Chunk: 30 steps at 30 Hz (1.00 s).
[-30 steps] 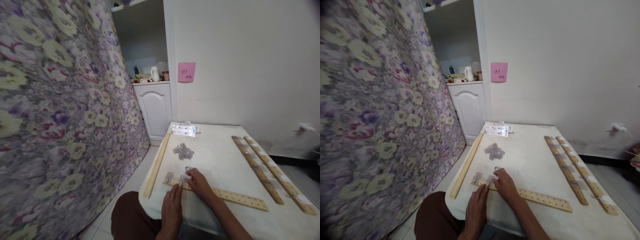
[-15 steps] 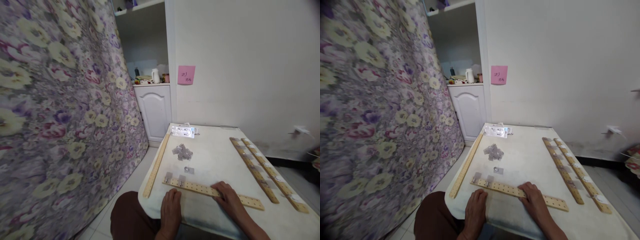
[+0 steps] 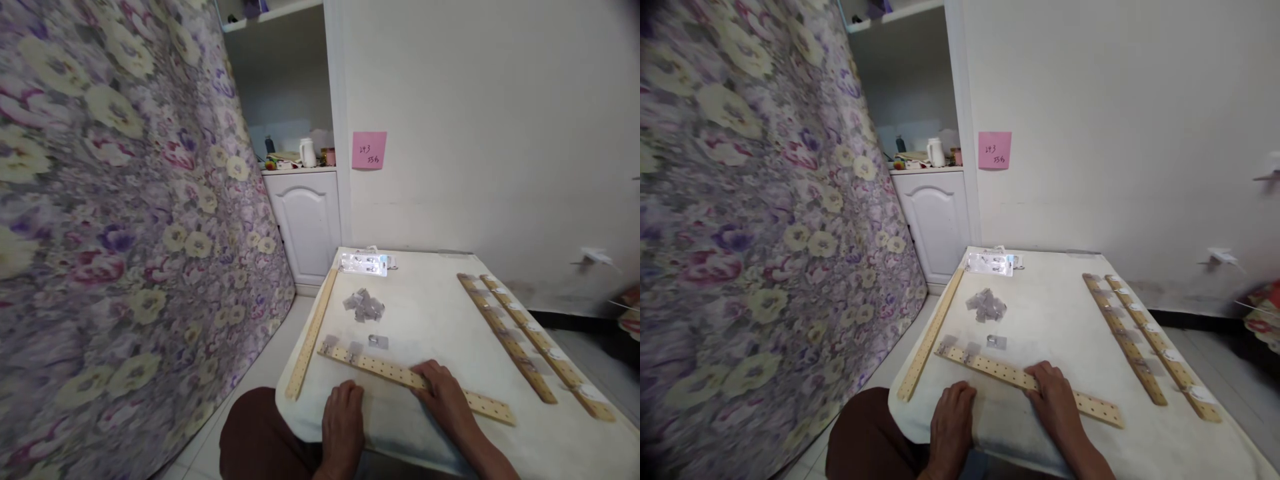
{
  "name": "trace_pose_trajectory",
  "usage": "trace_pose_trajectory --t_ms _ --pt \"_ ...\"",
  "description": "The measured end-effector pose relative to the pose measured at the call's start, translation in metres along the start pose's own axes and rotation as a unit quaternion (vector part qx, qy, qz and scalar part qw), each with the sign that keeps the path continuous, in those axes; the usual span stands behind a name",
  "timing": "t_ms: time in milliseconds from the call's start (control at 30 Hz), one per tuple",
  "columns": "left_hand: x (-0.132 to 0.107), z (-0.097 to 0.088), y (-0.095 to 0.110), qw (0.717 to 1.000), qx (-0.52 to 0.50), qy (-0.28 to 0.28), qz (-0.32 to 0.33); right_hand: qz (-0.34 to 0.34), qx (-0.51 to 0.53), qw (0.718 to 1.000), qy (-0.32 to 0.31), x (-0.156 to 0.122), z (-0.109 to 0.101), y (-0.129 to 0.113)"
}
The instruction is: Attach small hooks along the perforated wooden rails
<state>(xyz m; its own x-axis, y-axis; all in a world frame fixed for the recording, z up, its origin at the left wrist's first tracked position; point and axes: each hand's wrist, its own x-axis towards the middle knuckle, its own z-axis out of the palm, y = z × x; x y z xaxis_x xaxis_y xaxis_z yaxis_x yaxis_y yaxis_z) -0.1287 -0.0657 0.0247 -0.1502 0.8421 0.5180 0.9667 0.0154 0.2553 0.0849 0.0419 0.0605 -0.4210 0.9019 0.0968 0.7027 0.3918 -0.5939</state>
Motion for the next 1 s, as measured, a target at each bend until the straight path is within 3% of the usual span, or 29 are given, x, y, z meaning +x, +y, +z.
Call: trace_pose_trajectory --t_ms 333,467,700,833,1000 --pt "0.000 0.007 -0.007 1.000 -0.011 0.018 0.023 -0.009 0.065 0.998 0.019 0.011 0.005 0.006" --pt "-0.002 0.013 -0.010 0.999 -0.014 0.028 0.023 0.011 0.101 0.994 0.041 0.039 0.006 0.004" --pt "-0.002 0.015 -0.018 0.999 0.005 0.016 0.049 0.069 0.028 0.997 0.031 0.096 0.031 -0.022" --pt "-0.002 0.016 -0.021 0.998 0.013 0.020 0.059 0.073 0.014 0.995 0.058 0.100 0.042 -0.031" --pt "-0.002 0.015 -0.016 0.998 -0.009 0.033 0.045 0.080 0.059 0.992 0.073 0.096 0.041 -0.030"
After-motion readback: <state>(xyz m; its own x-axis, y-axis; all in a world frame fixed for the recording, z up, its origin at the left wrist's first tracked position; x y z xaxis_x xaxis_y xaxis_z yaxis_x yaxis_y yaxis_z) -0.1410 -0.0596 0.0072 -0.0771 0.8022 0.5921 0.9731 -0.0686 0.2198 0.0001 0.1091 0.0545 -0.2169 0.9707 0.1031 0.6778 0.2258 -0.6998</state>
